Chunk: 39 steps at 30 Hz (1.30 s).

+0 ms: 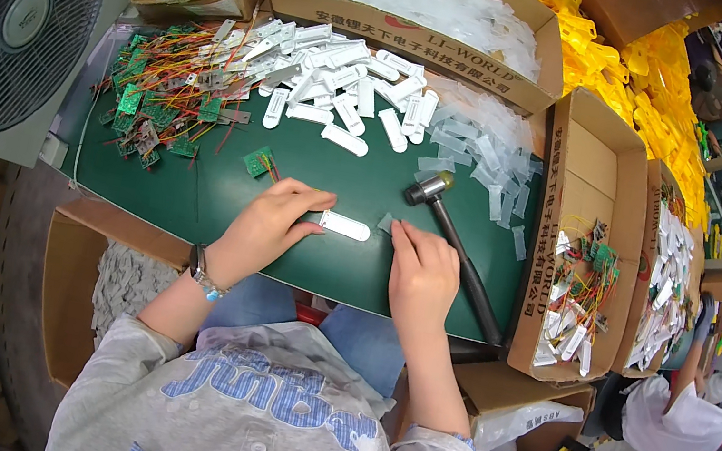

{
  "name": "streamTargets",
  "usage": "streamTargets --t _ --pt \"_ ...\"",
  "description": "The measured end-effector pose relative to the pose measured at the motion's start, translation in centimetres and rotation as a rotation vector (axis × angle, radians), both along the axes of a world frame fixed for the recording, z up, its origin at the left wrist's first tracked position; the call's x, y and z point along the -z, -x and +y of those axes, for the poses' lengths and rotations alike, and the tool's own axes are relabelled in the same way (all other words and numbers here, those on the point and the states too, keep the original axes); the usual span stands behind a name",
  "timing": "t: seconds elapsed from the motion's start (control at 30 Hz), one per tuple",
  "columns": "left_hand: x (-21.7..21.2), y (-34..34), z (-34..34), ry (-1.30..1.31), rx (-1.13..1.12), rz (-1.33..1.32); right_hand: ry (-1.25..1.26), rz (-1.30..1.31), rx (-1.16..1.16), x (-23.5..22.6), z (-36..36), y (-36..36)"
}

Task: The person assembles small electronic modules by inserting PCBs and wires into white plastic housings, then tapping them into place with a hammer.

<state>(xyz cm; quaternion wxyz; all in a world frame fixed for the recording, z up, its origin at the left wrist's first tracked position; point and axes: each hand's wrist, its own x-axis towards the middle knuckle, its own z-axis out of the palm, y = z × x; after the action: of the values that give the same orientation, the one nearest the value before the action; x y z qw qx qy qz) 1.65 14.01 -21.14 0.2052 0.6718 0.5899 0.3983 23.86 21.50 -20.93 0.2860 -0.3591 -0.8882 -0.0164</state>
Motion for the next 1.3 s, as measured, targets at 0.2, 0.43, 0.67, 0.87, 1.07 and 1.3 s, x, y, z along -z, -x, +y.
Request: streamTargets --t 0.2,0.43,0.67,0.87,1.07,1.3 --pt "0.2 0.0 0.1 -0.017 0.005 0.006 0.166 0.09 -0.343 -0.6 0.3 2.6" --pt "0.2 0.0 0.0 -0.051 -0.006 0.04 0.188 0.079 -0.341 0.2 0.6 2.9" --pt "0.2 -0.1 0.0 -0.052 -0.009 0.06 0.29 0.172 -0.348 1.1 1.0 3.0" --pt "0.1 -0.1 0.0 -0.036 -0.011 0.057 0.347 0.229 -0.312 1.1 0.7 3.1" --pt "-0.1 0.1 -0.1 -0.067 0.008 0.096 0.196 0.078 -0.341 0.3 0.4 3.2" --pt "0.4 -0.2 0.3 -0.102 0.033 0.123 0.124 0.004 -0.244 -1.2 0.7 1.8"
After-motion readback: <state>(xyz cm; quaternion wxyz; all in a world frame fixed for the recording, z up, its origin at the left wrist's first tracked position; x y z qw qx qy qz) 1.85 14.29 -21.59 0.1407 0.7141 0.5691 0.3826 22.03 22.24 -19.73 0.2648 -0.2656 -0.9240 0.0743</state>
